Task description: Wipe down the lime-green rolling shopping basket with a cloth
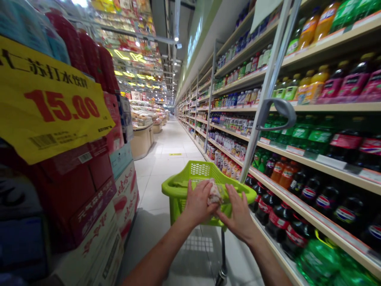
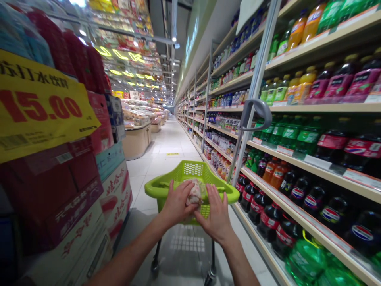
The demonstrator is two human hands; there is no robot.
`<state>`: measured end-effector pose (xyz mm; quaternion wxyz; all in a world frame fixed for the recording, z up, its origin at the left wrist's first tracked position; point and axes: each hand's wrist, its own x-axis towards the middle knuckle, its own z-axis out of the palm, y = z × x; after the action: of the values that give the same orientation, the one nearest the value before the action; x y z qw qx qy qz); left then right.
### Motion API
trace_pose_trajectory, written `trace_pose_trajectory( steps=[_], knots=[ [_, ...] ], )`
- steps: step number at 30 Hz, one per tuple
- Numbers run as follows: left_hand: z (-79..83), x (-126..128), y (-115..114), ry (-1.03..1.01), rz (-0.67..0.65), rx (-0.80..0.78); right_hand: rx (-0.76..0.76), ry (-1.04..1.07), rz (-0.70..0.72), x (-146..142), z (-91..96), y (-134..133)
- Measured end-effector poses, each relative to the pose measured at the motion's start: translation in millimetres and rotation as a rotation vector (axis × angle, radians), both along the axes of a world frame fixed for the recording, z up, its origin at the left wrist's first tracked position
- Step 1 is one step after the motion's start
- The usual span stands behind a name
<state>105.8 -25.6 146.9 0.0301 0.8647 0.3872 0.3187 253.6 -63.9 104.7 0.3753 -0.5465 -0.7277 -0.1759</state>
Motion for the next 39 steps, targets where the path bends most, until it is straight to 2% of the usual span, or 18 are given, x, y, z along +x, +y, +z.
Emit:
trace_pose_trajectory(
  steps=[3, 5, 7, 9, 11, 13, 16, 18, 20, 22, 24, 26, 28, 30, 32, 33, 35, 39],
  knots=[
    [-4.2, 5, 2, -0.044, -0.021, 0.047, -0.03, 0.014, -0.055, 20, -5.5, 0],
    [-7.9, -8, 7, -0.068, -0.019, 0.064, 0.002, 0.047, -0.091, 25, -11.5, 4],
    [-10.4, -34, 17, -0.102, 0.084, 0.065, 0.044, 0.074, -0.114, 27, -17.4, 9],
    [-11.4, -61, 26, -0.158, 0.279, 0.067, 0.094, 0.085, -0.127, 26, -22.3, 14],
    [-12.6, -72, 27, -0.192, 0.365, 0.089, 0.165, 0.094, -0.156, 22, -25.9, 17],
    [-15.7, -59, 20, -0.18, 0.276, 0.118, 0.245, 0.11, -0.195, 15, -28.2, 21],
    [-23.0, -16, 5, -0.122, 0.045, 0.166, 0.317, 0.109, -0.212, 9, -30.1, 23],
    [-26.6, 2, 2, -0.134, 0.004, 0.19, 0.327, 0.081, -0.189, 10, -30.3, 23],
    [-28.0, -3, 7, -0.156, 0.028, 0.196, 0.325, 0.057, -0.163, 13, -29.8, 22],
    [-27.0, -24, 18, -0.189, 0.135, 0.181, 0.321, 0.057, -0.148, 16, -29.1, 21],
    [-24.3, -42, 27, -0.234, 0.301, 0.152, 0.318, 0.079, -0.145, 15, -28.4, 21],
    [-22.0, -41, 28, -0.246, 0.367, 0.145, 0.312, 0.111, -0.154, 11, -28.3, 22],
    [-22.1, -19, 19, -0.204, 0.261, 0.177, 0.308, 0.126, -0.157, 7, -28.9, 22],
    [-23.4, 11, 9, -0.131, 0.052, 0.218, 0.309, 0.117, -0.14, 6, -29.9, 22],
    [-23.4, 29, 3, -0.113, -0.011, 0.203, 0.308, 0.107, -0.121, 8, -30.4, 22],
    [-22.6, 29, 3, -0.107, -0.004, 0.187, 0.306, 0.108, -0.115, 10, -30.4, 21],
    [-19.2, 12, 9, -0.099, 0.081, 0.155, 0.298, 0.124, -0.106, 13, -29.9, 19],
    [-9.7, -29, 25, -0.14, 0.375, 0.112, 0.282, 0.193, -0.092, 12, -29.7, 18]
  ],
)
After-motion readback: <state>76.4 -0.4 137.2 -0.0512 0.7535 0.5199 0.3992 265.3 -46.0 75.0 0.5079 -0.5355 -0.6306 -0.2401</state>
